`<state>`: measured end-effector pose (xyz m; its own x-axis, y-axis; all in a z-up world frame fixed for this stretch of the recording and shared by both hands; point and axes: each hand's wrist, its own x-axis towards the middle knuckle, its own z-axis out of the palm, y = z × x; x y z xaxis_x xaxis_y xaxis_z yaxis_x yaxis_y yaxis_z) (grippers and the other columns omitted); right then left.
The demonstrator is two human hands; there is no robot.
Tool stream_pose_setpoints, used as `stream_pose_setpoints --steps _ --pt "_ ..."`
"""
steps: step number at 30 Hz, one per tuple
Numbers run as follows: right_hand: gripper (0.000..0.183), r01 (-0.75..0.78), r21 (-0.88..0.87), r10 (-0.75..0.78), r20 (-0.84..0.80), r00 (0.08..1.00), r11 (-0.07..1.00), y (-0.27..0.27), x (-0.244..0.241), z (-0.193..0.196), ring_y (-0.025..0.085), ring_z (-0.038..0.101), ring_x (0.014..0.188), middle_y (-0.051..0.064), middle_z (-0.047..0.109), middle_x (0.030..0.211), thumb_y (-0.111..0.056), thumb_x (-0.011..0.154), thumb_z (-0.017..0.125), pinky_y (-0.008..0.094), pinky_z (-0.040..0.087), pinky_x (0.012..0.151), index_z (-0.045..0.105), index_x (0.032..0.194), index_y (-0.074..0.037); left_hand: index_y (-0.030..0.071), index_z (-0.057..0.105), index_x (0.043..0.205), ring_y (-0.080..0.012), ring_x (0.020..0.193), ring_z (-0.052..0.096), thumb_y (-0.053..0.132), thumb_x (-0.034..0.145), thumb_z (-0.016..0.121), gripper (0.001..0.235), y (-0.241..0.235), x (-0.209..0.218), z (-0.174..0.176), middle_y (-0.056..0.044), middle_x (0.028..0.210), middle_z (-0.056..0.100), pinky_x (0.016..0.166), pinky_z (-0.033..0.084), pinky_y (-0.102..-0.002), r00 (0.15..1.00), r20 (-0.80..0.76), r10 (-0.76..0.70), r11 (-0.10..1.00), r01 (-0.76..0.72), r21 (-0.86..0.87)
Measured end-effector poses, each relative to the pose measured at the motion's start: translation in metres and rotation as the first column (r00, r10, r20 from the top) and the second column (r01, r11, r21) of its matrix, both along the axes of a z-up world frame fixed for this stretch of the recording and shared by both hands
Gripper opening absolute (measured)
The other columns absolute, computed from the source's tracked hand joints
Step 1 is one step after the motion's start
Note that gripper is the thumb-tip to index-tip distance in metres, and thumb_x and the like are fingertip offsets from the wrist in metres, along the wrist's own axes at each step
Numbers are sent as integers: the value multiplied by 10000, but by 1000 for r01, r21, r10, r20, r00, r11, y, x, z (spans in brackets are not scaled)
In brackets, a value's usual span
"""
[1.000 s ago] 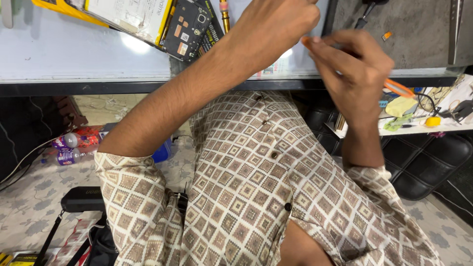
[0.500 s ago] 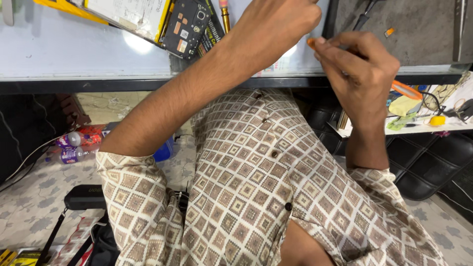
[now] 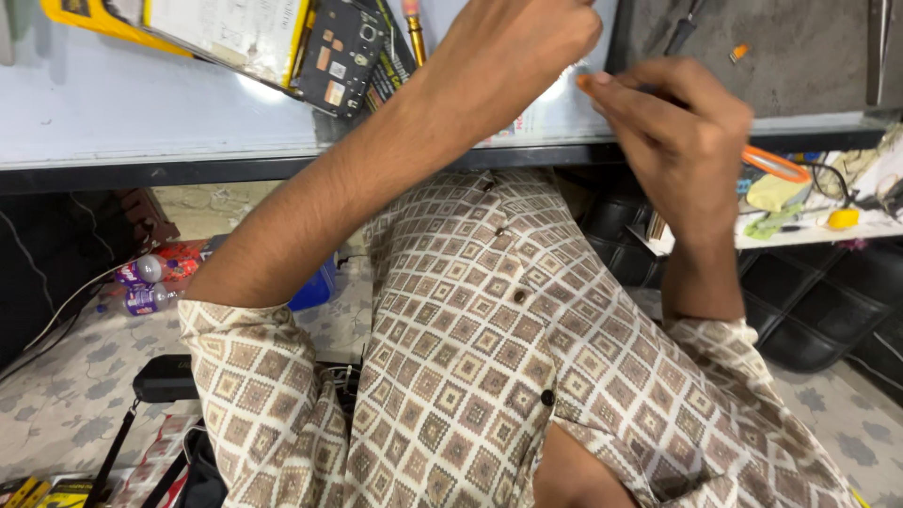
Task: The person handles a small circuit board and a disassembled mobile phone. They use a screwdriver to remove and reinsert screws on the phone chassis, then use pliers to manipulate a small component. The person repeatedly adjusts the circuit board and phone parts on the workbench.
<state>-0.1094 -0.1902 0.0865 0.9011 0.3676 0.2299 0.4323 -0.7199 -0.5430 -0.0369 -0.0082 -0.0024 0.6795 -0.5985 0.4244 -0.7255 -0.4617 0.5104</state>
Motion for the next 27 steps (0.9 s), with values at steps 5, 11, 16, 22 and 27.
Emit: stream_pose_setpoints --steps 5,11,16,22,27 --pt "116 -75 11 75 24 997 997 -7 -1 -10 235 662 849 139 683 1028 67 960 840 345 518 702 776 1054 45 -4 671 726 -233 545 656 33 746 756 94 -2 -4 -4 -117 612 604 451 496 -334 1000 -21 -10 999 10 -37" --pt "93 -76 67 77 -6 997 995 -4 3 -5 197 685 861 111 694 1050 51 1007 814 303 541 725 768 1077 12 2 639 684 -230 577 656 -3 744 746 123 0 -2 3 -119 619 588 496 502 -352 1000 4 -17 1000 17 -8" --pt "140 -38 -70 38 6 999 997 -11 -9 5 206 670 803 108 689 971 30 946 870 329 509 687 792 1059 5 -21 674 781 -275 716 683 22 814 751 94 7 0 17 -150 749 624 590 517 -384 997 -53 -62 998 62 2" --pt "235 176 186 -160 -96 982 967 -56 -60 4 138 669 836 109 712 1035 51 986 883 226 486 633 783 1183 -31 -30 693 1063 -284 912 688 -8 837 698 227 14 -6 33 -133 978 637 755 545 -404 999 5 -42 999 42 3" --pt "243 405 335 -423 -21 906 851 -75 -77 -34 94 568 753 121 693 1088 87 1009 809 201 410 567 788 1229 -15 -61 654 1011 -273 903 691 -63 914 675 99 28 -3 54 -152 979 630 742 538 -387 983 -173 -62 998 67 20"
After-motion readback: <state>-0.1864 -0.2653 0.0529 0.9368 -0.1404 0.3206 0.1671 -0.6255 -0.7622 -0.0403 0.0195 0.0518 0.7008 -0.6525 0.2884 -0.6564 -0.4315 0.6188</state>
